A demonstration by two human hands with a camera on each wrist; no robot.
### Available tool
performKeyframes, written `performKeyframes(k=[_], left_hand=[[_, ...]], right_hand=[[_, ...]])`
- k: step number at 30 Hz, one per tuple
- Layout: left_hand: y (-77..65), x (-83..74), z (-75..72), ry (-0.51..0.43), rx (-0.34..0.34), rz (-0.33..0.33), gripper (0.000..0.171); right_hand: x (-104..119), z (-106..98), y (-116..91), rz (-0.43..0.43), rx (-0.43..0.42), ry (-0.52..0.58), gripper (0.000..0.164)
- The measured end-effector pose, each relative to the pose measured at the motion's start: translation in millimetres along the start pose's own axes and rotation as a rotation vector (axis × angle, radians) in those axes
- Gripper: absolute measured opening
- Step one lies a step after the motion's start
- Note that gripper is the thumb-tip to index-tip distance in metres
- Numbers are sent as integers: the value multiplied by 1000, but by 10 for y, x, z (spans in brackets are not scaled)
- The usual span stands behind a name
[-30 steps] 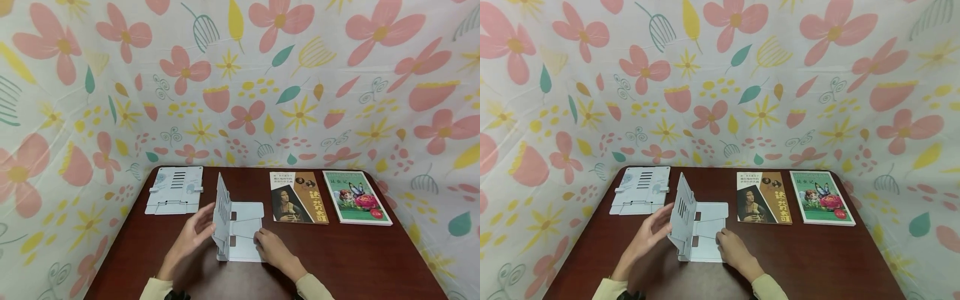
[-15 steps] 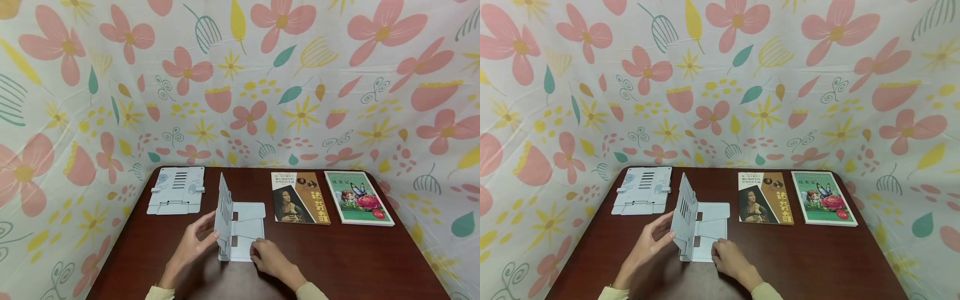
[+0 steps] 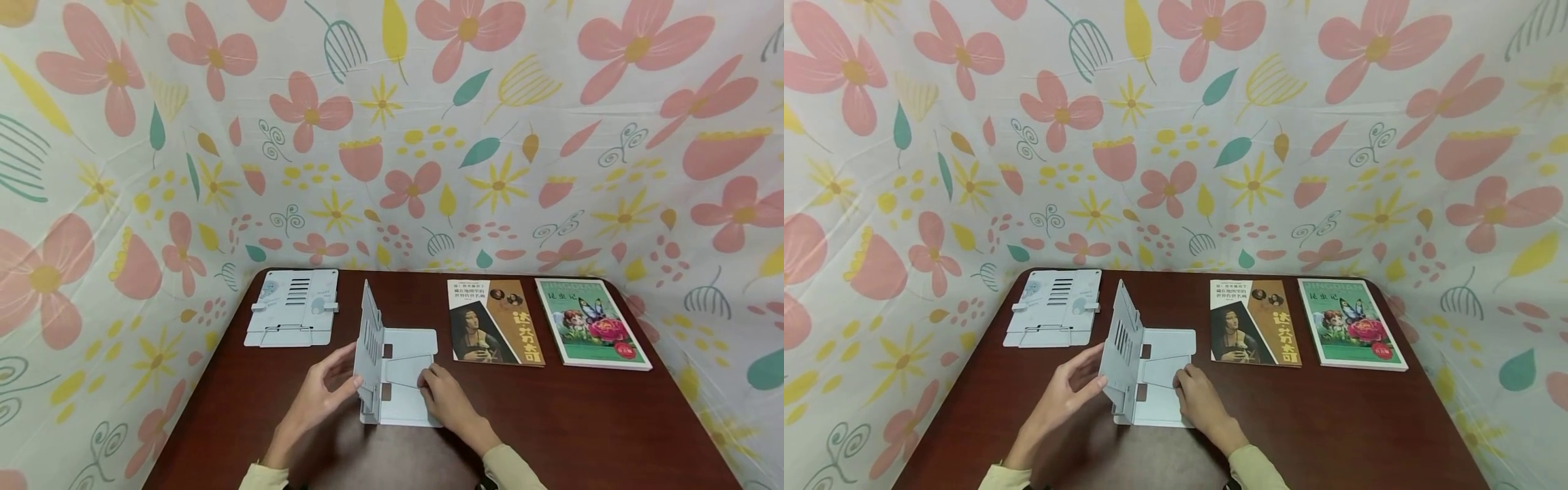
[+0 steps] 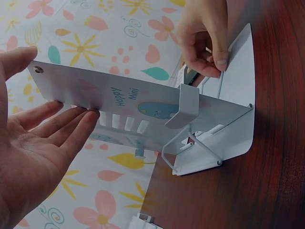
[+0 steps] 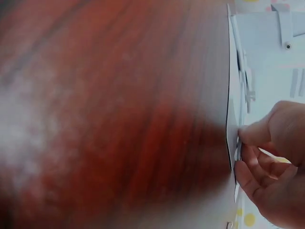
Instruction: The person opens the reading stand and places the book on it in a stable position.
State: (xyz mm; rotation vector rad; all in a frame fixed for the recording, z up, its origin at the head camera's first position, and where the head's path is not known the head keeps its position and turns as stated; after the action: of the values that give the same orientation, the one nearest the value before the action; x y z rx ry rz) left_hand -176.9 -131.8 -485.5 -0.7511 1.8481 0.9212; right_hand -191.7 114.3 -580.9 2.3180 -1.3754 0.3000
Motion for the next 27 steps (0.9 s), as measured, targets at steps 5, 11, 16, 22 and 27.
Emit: performKeyframes(k=[5,11,16,22,27], left_hand=[[30,-2,35,8,5,14,56],[117,-31,112,54,13,20,54],[200,-89,196,99,33,-5,56],[296,-142,304,117,52,-46,56],[372,-156,417,164,54,-61,55]], right_hand=[[-15,-7,18,48,49,3,20],[-47,-10,20,61,61,33,21],[-92,5,11,36,29,78,20],[-124,-1,-5,-8,-31,171,21],[-140,2,-13,-13,-32,242,20]])
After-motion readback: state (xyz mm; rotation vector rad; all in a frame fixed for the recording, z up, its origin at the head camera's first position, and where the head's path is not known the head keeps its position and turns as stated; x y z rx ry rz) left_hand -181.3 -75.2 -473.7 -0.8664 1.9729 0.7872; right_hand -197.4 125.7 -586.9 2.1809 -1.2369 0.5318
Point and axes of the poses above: each hand's wrist, its own y-axis towards the middle knuckle, its own z-axis out of the palm, x = y × z, the point moved 4 cm from there along y, towards the middle knuckle, and after that the axes turned 11 degrees about x, right-handed, at the moved point
